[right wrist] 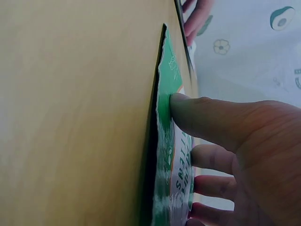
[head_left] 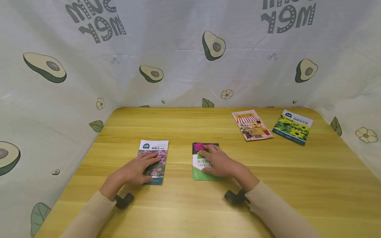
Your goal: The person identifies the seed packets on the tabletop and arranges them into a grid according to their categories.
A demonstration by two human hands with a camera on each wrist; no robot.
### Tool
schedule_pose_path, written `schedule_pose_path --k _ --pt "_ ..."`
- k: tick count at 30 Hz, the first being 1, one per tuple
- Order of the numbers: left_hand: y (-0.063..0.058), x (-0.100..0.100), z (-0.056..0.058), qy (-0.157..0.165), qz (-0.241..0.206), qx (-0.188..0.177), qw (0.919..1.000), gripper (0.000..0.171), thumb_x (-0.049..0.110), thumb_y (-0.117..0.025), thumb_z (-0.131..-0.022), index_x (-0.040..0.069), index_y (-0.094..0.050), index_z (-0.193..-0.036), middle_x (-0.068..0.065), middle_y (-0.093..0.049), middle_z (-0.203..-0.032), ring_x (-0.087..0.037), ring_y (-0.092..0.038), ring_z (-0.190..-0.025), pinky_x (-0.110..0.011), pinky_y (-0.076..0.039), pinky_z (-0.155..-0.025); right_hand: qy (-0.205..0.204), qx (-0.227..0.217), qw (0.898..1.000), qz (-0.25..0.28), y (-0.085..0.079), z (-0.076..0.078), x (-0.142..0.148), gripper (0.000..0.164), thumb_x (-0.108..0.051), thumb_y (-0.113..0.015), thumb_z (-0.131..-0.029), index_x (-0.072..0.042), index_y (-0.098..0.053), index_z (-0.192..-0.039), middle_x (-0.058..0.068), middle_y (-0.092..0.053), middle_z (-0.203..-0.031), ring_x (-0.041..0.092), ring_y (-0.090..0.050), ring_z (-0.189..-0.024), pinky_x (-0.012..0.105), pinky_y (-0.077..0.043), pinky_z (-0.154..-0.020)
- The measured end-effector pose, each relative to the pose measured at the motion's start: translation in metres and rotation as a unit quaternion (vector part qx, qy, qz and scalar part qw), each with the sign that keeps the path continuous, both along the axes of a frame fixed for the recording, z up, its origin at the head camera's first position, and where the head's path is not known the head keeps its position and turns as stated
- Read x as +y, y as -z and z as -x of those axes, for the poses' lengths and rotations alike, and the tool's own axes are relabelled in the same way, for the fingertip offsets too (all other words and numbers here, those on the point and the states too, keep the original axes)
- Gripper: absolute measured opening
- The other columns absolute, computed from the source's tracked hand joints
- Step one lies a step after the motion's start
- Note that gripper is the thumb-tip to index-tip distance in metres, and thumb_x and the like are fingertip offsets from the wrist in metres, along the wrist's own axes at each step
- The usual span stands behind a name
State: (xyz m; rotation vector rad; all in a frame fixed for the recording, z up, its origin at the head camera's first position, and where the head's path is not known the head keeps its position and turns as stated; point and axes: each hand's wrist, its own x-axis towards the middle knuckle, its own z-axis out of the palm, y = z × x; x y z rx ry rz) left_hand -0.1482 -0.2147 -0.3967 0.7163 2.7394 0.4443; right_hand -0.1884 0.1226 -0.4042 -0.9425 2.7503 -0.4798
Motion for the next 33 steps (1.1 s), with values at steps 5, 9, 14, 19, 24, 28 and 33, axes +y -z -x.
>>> schedule_pose_path --k 5,9,14,19,24,28,33 --pt "-0.001 0.002 0.0 -0.002 0.004 -0.001 1.0 0.072 0.019 -0.072 -0.087 0.01 -0.041 -0.152 -0.013 -0.031 -0.163 -0.045 -0.026 -0.149 -0.066 -0.028 -0.117 0.002 -0.005 1.0 -0.003 0.001 -0.001 -0.004 0.064 -0.03 -0.071 -0.091 -0.001 -0.05 -0.144 0.025 -0.039 -0.152 0.045 -0.036 -0.14 0.061 -0.035 -0.115" --pt "-0.002 0.005 0.0 0.001 0.005 -0.004 1.0 0.072 0.02 -0.071 -0.087 0.01 -0.04 -0.152 -0.013 -0.03 -0.163 -0.045 -0.026 -0.149 -0.066 -0.027 -0.117 0.004 -0.001 1.0 -0.006 0.001 -0.003 -0.006 0.064 -0.03 -0.071 -0.09 -0.001 -0.051 -0.143 0.024 -0.04 -0.152 0.044 -0.037 -0.14 0.06 -0.035 -0.115" --pt "-0.003 0.007 0.001 0.005 0.002 -0.012 0.9999 0.072 0.02 -0.07 -0.088 0.009 -0.04 -0.152 -0.014 -0.03 -0.163 -0.046 -0.025 -0.149 -0.066 -0.026 -0.117 -0.001 0.003 1.0 -0.002 0.0 -0.004 -0.01 0.063 -0.03 -0.071 -0.09 -0.002 -0.051 -0.143 0.024 -0.04 -0.152 0.044 -0.037 -0.14 0.06 -0.036 -0.114" --pt "-0.003 0.008 0.002 0.008 0.005 -0.005 0.9999 0.072 0.02 -0.071 -0.087 0.01 -0.04 -0.152 -0.014 -0.03 -0.163 -0.046 -0.025 -0.149 -0.066 -0.026 -0.117 -0.012 0.007 1.0 0.003 0.001 -0.002 -0.016 0.063 -0.03 -0.07 -0.09 -0.002 -0.051 -0.143 0.024 -0.04 -0.151 0.045 -0.037 -0.14 0.062 -0.037 -0.113" --pt "-0.002 0.012 0.002 0.015 0.005 -0.001 0.9999 0.072 0.021 -0.071 -0.087 0.01 -0.041 -0.152 -0.014 -0.031 -0.163 -0.045 -0.026 -0.149 -0.065 -0.027 -0.117 -0.016 0.007 1.0 -0.001 0.004 -0.001 -0.02 0.063 -0.03 -0.07 -0.09 -0.002 -0.051 -0.143 0.023 -0.041 -0.151 0.043 -0.038 -0.139 0.061 -0.038 -0.112" --pt "-0.002 0.014 0.002 0.013 0.001 0.0 0.9999 0.072 0.02 -0.071 -0.087 0.01 -0.042 -0.151 -0.014 -0.031 -0.163 -0.045 -0.027 -0.149 -0.065 -0.028 -0.117 -0.019 0.008 1.0 -0.005 0.006 -0.001 -0.023 0.063 -0.031 -0.07 -0.09 -0.003 -0.051 -0.143 0.023 -0.041 -0.151 0.042 -0.038 -0.14 0.06 -0.038 -0.112" --pt "-0.002 0.016 0.002 0.009 0.004 0.002 0.9999 0.071 0.021 -0.071 -0.086 0.013 -0.042 -0.151 -0.012 -0.031 -0.163 -0.043 -0.027 -0.149 -0.065 -0.027 -0.117 -0.023 0.008 0.999 -0.021 0.005 -0.001 -0.029 0.064 -0.035 -0.07 -0.091 -0.005 -0.051 -0.144 0.021 -0.04 -0.153 0.04 -0.036 -0.141 0.056 -0.037 -0.116"
